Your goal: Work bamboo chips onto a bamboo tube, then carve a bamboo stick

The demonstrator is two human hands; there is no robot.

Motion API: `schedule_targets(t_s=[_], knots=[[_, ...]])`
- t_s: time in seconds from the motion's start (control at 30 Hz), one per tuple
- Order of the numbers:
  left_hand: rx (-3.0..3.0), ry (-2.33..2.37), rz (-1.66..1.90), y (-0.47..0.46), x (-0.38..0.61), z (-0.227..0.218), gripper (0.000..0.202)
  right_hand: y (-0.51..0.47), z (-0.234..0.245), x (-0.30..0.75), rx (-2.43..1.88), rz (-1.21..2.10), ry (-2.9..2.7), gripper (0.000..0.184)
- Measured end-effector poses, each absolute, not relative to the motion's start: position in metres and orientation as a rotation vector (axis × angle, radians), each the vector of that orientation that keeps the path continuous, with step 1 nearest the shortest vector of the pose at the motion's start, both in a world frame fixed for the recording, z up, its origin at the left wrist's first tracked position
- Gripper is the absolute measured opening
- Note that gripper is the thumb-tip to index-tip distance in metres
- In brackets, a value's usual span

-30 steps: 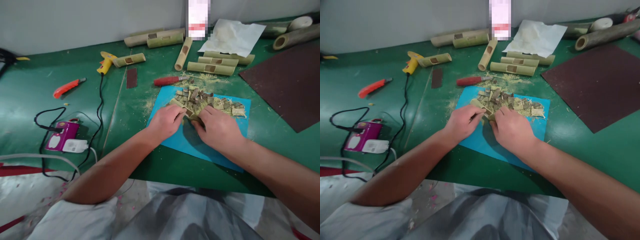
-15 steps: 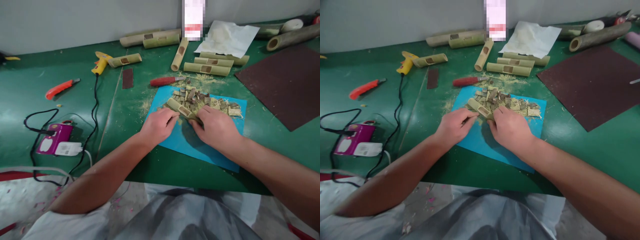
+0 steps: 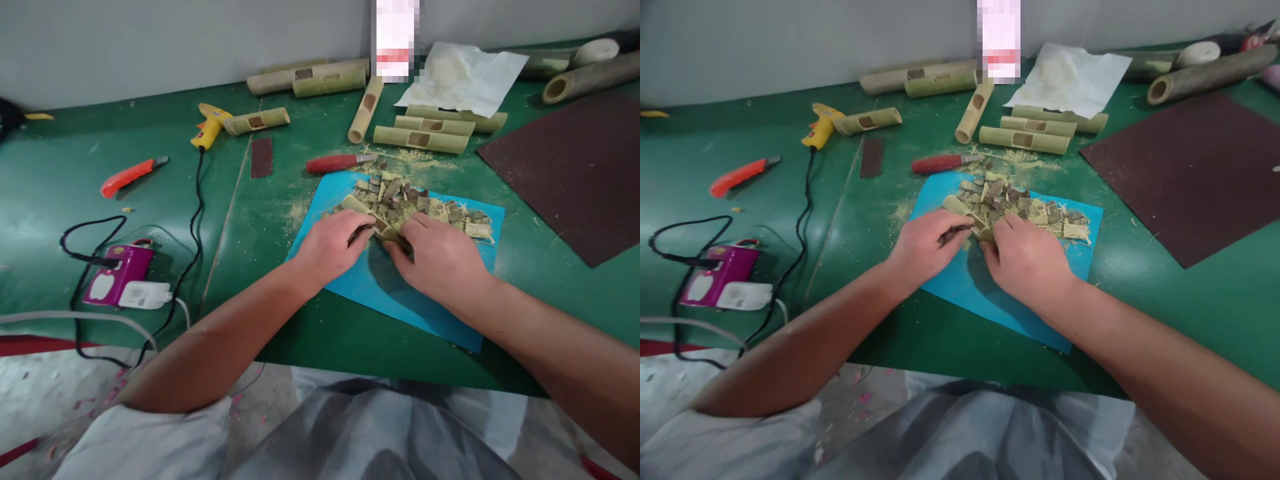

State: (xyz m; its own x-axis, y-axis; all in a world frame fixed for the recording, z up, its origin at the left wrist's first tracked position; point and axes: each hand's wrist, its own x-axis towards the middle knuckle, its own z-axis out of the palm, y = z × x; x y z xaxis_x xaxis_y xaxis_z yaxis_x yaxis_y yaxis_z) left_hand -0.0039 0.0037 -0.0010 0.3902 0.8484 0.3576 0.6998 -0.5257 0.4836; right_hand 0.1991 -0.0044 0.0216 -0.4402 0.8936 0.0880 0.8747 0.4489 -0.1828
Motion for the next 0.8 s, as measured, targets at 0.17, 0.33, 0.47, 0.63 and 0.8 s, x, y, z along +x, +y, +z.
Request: schedule_targets(t_s=[0.17, 0.33, 0.47, 0.63, 0.8], knots=[[2.405, 1.352, 0.862, 0.002, -0.009, 0.001, 0.019, -0.004, 0.024, 0.198, -1.586, 0.194, -2.526, 0.025], [2.417, 1.309, 0.893, -0.005, -0.010, 0.004, 0.018, -0.004, 0.026, 0.197, -1.605, 0.222, -2.525, 0.023], [2.413, 1.316, 0.898, -0.004, -0.008, 0.002, 0.018, -0.004, 0.026, 0.197, -1.596, 0.204, -2.553, 0.024], [2.434, 1.281, 0.876, 0.002, -0.005, -0.002, 0.018, -0.005, 0.025, 0.197, -1.587, 0.180, -2.563, 0.025], [2.459, 1.234, 0.897, -0.003, -0.008, -0.001, 0.018, -0.004, 0.025, 0.197, -1.614, 0.223, -2.533, 0.024]])
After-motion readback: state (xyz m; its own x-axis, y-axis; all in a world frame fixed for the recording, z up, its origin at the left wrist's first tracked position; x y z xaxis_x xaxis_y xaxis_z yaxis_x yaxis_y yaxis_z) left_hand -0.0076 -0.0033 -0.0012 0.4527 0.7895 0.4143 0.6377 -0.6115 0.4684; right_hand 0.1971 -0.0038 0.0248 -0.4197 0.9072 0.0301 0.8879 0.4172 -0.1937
